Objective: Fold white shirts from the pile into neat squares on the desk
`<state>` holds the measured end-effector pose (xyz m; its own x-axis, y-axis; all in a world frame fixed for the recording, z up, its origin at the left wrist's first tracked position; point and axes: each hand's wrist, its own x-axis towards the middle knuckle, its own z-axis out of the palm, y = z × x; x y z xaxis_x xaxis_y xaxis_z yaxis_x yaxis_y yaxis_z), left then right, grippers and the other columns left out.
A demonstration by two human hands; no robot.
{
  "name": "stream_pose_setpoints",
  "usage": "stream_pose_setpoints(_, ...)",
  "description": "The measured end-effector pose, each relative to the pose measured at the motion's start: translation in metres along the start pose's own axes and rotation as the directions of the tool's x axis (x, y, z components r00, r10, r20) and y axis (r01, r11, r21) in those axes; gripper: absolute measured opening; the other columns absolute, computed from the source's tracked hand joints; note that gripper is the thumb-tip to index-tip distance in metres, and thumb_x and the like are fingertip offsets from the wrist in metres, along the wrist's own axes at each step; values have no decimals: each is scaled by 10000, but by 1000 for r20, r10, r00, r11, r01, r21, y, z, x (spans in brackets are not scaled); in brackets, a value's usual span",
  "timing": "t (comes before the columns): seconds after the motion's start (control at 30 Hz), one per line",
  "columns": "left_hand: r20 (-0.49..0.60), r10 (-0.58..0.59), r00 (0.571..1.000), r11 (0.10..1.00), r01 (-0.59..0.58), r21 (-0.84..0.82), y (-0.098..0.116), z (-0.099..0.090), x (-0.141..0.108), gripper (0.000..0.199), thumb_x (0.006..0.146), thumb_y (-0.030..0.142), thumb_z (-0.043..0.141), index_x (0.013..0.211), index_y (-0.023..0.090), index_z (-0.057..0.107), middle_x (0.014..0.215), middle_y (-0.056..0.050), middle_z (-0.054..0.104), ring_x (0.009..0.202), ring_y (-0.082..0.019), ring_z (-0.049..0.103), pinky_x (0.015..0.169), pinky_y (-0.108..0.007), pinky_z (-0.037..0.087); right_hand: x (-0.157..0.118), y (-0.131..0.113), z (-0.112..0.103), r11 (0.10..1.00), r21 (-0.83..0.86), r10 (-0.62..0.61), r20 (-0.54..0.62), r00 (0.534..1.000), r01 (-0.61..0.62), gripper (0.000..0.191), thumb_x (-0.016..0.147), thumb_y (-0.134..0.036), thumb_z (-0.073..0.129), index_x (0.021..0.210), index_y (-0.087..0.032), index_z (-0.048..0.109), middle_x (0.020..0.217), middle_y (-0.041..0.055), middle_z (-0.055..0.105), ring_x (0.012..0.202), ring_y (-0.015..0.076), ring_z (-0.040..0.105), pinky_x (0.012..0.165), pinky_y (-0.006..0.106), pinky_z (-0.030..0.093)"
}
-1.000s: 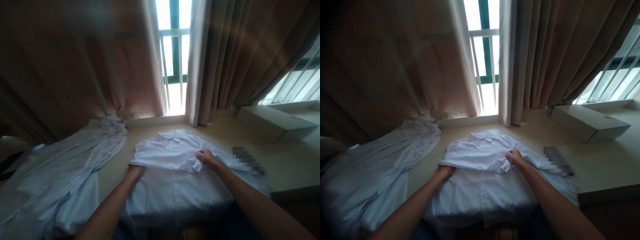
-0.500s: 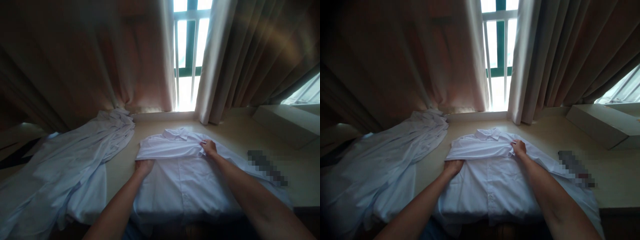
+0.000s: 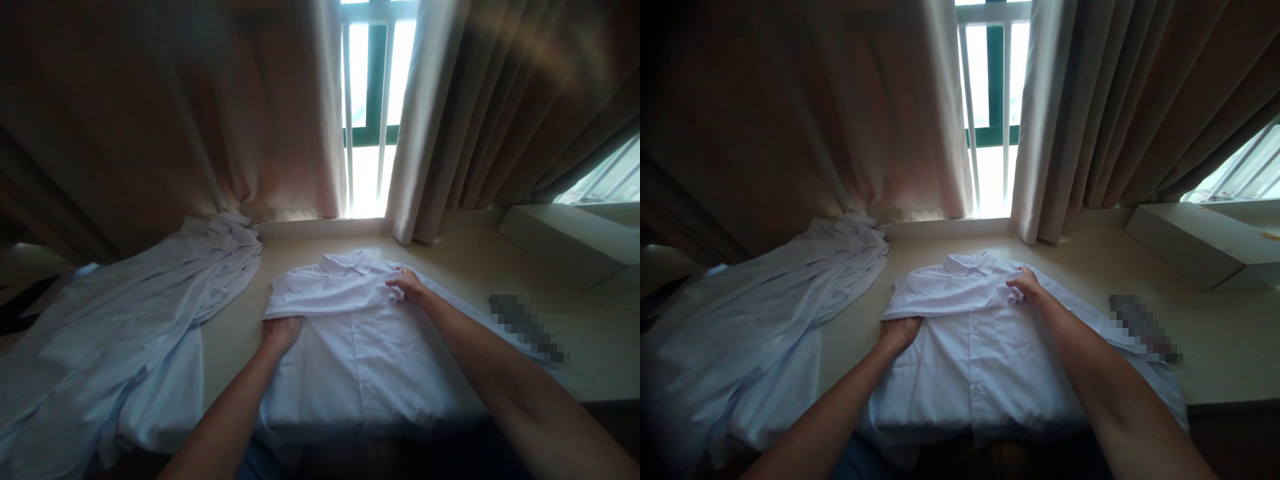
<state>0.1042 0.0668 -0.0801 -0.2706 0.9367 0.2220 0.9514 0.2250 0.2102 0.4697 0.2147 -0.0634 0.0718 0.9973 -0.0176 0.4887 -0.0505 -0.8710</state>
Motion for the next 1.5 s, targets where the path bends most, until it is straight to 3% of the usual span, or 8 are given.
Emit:
stream_pose_setpoints(0.23, 61, -61, 996, 997, 63, -34, 5, -6, 0, 715, 873, 469, 460, 1496, 168, 282, 1546, -49, 299, 1454, -249, 133, 1204, -371, 86, -2, 12, -17, 977, -212, -24, -62, 998, 10, 868, 521, -138, 792, 1334, -123, 485, 1092, 115, 667, 941, 224, 641, 823, 290, 489)
stream_pose_setpoints(0.43, 4, -25, 1000, 1000, 25, -9, 3, -3, 0, 721, 887, 487, 423, 1496, 132, 274, 1567, -69, 235, 1455, -256, 124, 1206, -374, 51, 1, 22, -17, 992, -115, 23, -256, 966, -54, 623, 640, -215, 765, 1222, -118, 567, 1006, 116, 689, 864, 205, 675, 796, 277, 515)
stream_pose_setpoints(0.67, 16, 15, 1000, 999, -16, 31, 0, 2, 2, 720, 872, 498, 449, 1501, 191, 277, 1538, -31, 315, 1439, -234, 200, 1200, -355, 130, 2, 31, -66, 995, -87, 16, -386, 922, -54, 327, 867, -194, 478, 1165, -93, 567, 1027, 155, 677, 757, 186, 693, 722, 318, 554)
stream_pose_setpoints(0.8, -1, 11, 1000, 999, -11, 37, -2, 7, 3, 715, 878, 508, 434, 1502, 195, 275, 1535, -36, 320, 1430, -234, 230, 1193, -363, 161, -29, 12, -53, 908, -316, -342, -173, 924, 277, 294, 888, -250, 496, 1131, -150, 628, 1131, 129, 659, 1082, 229, 610, 992, 369, 440)
stream_pose_setpoints(0.87, -2, 13, 1000, 999, -13, 41, -3, 9, 3, 705, 889, 508, 410, 1503, 191, 269, 1533, -40, 326, 1428, -231, 236, 1190, -368, 169, -51, 4, -32, 724, -432, -547, 115, 829, 538, 379, 925, -327, 469, 1247, -161, 579, 1268, 132, 597, 1212, 233, 522, 1066, 380, 365)
stream_pose_setpoints(0.97, -5, 34, 999, 998, -34, 50, -4, 9, 4, 699, 896, 500, 396, 1506, 189, 257, 1529, -41, 336, 1429, -226, 234, 1191, -373, 159, -78, 3, -4, 556, -533, -513, 384, 768, 638, 522, 930, -475, 458, 1379, -210, 478, 1451, 107, 440, 1353, 273, 365, 1121, 452, 259)
stream_pose_setpoints(1.13, 16, 40, 999, 997, -41, 58, 0, 3, 4, 709, 872, 476, 450, 1499, 195, 275, 1526, -40, 343, 1432, -227, 226, 1195, -362, 138, -91, 24, 4, 571, -627, -411, 341, 845, 530, 512, 984, -445, 314, 1421, -207, 434, 1496, 80, 381, 1408, 246, 270, 1149, 448, 174)
stream_pose_setpoints(1.5, 200, 215, 956, 975, -223, 19, -25, -19, -28, 473, 907, 461, 369, 1171, 168, 631, 1145, -134, 661, 1136, -271, 567, 1019, -410, 384, -90, 27, 6, 572, -655, -461, 241, 854, 494, 486, 968, -443, 363, 1368, -207, 507, 1448, 82, 451, 1367, 233, 342, 1138, 417, 198)
